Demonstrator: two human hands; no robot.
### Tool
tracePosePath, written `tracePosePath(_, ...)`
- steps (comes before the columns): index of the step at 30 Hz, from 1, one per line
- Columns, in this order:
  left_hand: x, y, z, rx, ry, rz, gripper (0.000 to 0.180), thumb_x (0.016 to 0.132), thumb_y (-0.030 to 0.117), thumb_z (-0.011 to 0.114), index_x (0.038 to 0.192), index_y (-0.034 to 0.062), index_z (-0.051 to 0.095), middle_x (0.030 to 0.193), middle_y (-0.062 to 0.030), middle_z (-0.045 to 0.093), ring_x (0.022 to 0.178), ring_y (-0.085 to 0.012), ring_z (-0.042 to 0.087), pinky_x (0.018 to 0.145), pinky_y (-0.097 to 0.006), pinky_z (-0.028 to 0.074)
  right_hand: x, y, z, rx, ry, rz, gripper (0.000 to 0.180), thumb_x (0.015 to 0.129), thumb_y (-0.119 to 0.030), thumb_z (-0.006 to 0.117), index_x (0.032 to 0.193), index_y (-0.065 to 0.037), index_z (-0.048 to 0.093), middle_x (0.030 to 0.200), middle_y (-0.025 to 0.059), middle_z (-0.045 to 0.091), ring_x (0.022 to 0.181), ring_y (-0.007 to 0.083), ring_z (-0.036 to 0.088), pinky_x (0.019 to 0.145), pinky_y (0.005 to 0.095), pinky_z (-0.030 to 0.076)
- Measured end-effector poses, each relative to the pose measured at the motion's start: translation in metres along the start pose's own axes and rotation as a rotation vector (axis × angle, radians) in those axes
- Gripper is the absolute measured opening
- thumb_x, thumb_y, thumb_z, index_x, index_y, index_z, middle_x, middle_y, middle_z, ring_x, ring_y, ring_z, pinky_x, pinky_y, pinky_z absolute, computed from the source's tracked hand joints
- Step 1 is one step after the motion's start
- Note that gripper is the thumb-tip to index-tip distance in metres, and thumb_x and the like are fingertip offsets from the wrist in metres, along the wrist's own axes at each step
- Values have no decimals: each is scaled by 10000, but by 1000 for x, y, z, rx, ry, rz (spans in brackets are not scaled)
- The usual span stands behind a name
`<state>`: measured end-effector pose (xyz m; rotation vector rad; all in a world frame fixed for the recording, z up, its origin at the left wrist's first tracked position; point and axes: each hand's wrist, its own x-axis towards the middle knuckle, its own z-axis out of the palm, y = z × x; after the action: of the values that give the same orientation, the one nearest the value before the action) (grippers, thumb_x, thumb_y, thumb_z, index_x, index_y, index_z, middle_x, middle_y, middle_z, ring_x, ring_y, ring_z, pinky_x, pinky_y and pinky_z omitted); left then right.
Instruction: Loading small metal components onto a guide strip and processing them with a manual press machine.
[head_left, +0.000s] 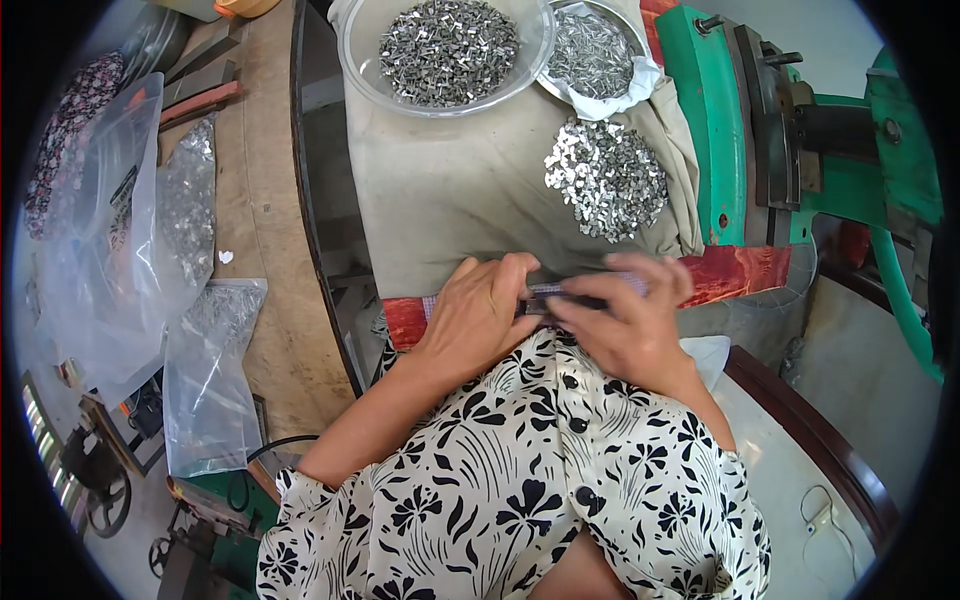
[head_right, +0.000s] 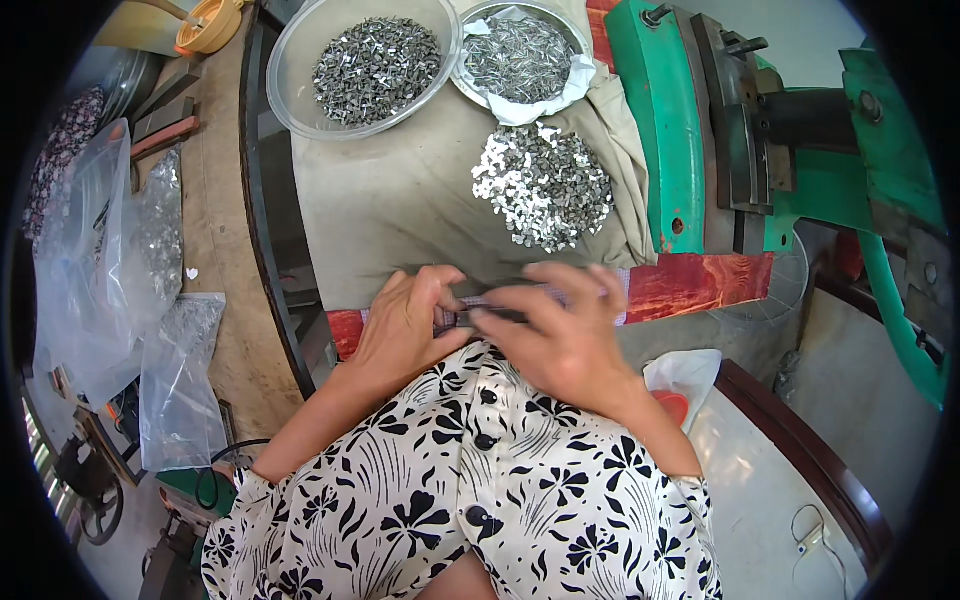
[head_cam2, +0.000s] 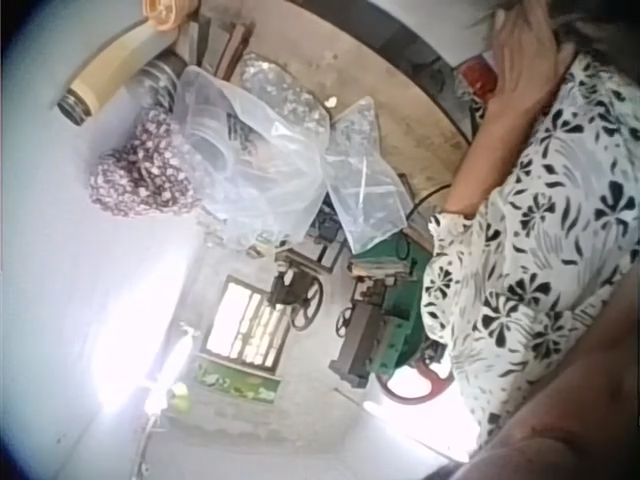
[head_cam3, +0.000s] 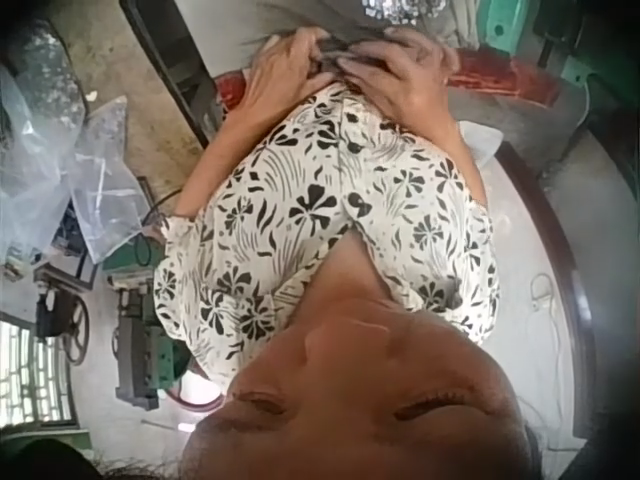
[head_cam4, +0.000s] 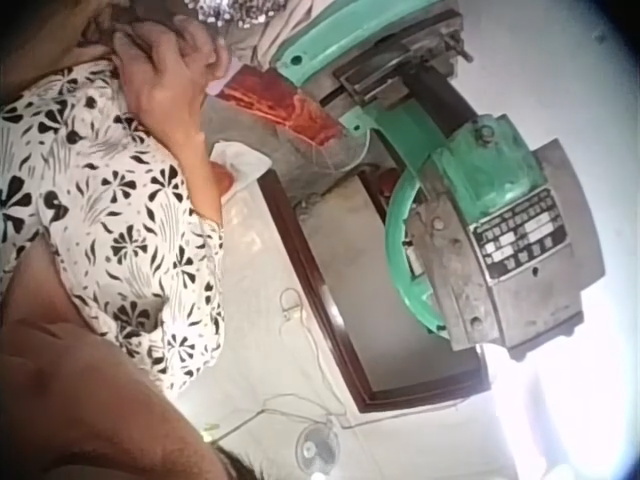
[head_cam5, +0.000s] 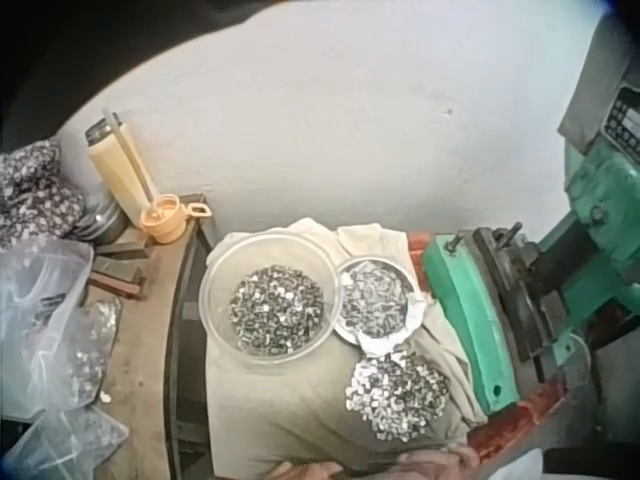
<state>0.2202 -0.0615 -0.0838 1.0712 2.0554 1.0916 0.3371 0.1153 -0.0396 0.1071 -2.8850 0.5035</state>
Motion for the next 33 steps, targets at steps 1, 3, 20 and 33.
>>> tracePosePath(1,-1,-1,-1,5,1,1,486,740,134,768,1145,51,513,870,-84,622,825,-287,615,774,-395,435,-7,6,-5,48,-2,71,318,705,-258,775,1022,-233,763,1085,-74,655,1139,203,509,1008,440,259)
tracePosePath(3,2,-5,1,116,19,188,388,730,139,797,1065,81,610,814,-56,562,787,-260,560,724,-387,408,-18,19,-15,87,-7,203,404,671,-268,819,1062,-190,758,1063,-30,660,1059,226,544,932,427,319)
tracePosePath(20,43,47,-27,390,-59,439,282,707,142,762,974,76,699,776,-42,515,752,-226,560,673,-367,388,-63,50,-11,298,222,255,257,762,-169,795,994,-75,738,975,60,713,844,227,667,712,347,488)
tracePosePath(33,245,163,9,531,42,1193,50,759,124,609,791,92,629,802,-43,551,816,-190,597,726,-317,444,-62,104,-86,-92,890,501,292,699,17,815,970,8,705,841,118,675,710,188,658,606,274,518)
